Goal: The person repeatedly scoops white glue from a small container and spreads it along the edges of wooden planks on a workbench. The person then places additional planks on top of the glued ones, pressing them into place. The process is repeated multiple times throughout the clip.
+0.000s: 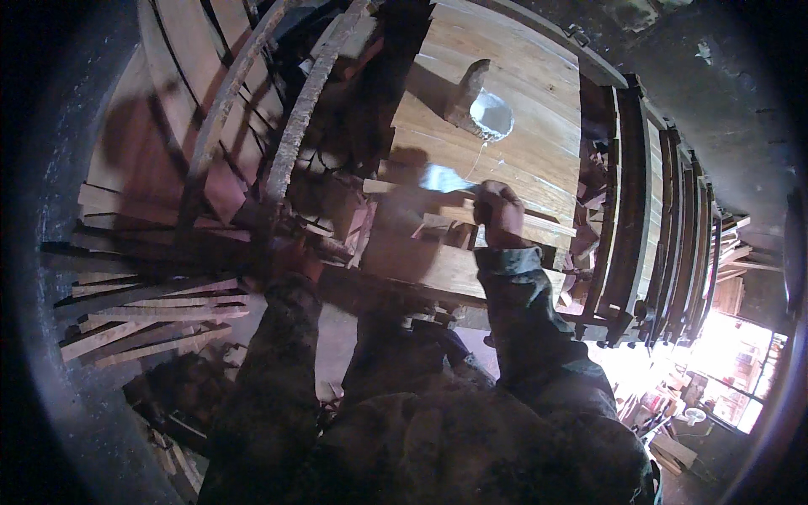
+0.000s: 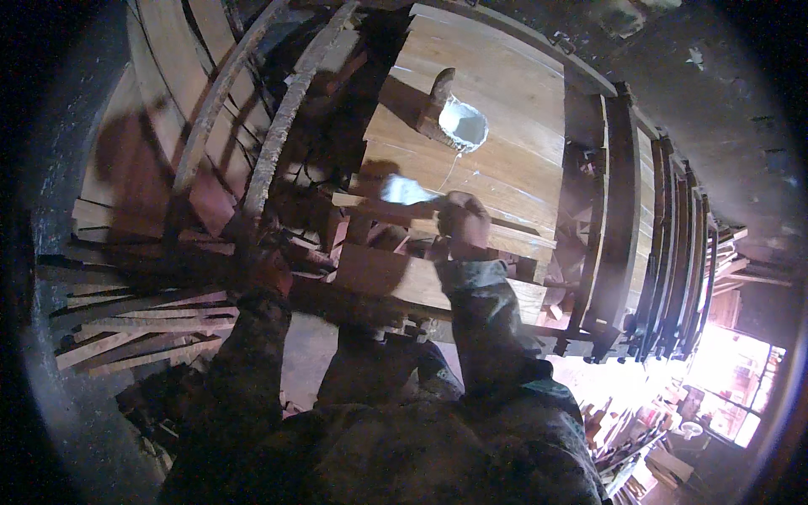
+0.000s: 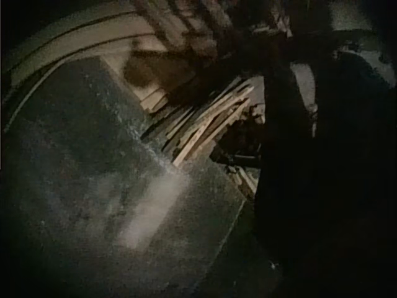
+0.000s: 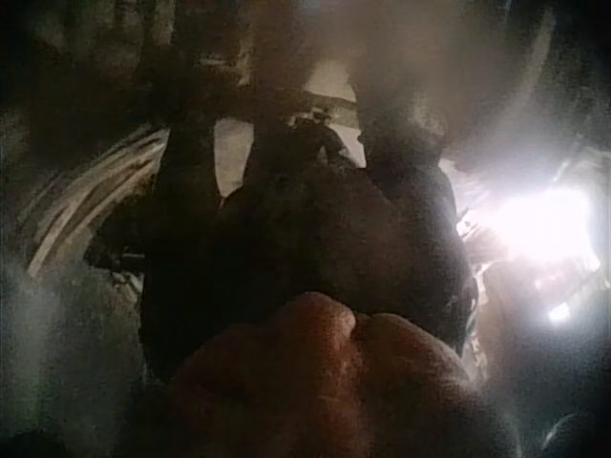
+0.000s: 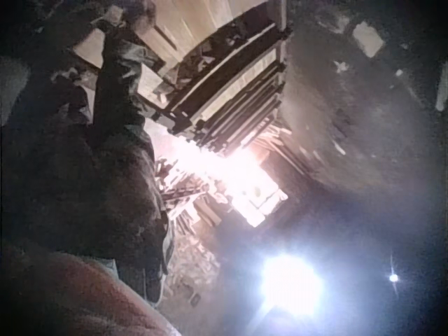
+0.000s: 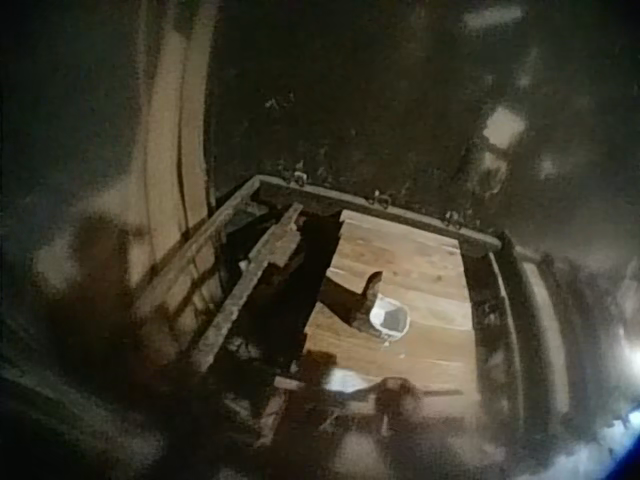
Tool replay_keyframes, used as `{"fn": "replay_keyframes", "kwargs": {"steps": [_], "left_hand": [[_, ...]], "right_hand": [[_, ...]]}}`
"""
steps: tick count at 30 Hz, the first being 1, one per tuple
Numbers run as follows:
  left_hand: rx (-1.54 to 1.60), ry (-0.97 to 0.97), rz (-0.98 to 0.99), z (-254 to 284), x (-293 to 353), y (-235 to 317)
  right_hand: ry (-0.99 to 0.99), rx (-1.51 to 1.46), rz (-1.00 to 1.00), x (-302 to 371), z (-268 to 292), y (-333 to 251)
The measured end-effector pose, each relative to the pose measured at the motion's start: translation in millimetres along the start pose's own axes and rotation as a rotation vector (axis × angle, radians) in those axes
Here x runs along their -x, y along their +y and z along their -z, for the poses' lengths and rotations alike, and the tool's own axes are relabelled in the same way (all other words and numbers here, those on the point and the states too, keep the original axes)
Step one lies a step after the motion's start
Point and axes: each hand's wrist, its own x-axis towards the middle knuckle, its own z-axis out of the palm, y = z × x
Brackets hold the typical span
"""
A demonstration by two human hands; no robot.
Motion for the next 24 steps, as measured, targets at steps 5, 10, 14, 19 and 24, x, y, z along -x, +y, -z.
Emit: {"fn": "replay_keyframes", "kwargs": {"steps": [5, 10, 14, 19, 24], "left_hand": [[-0.111, -0.03, -0.132, 21, 8, 12], [0.133, 0.08, 0.043, 15, 9, 12], [0.134, 0.112, 0.005, 18, 11, 13], [0.076, 0.037, -0.045, 11, 7, 10], [-0.278, -0.012, -0.261, -6, -11, -3]], "right_hand": [[-0.181, 0.156, 0.247, 15, -64, 20], [-0.235, 0.736, 0.82, 5, -93, 32], [-0.175, 0.978, 0.906, 7, -92, 26], [-0.089, 0.898, 0.794, 22, -71, 12], [0.026, 0.912, 0.754, 26, -34, 6]]}}
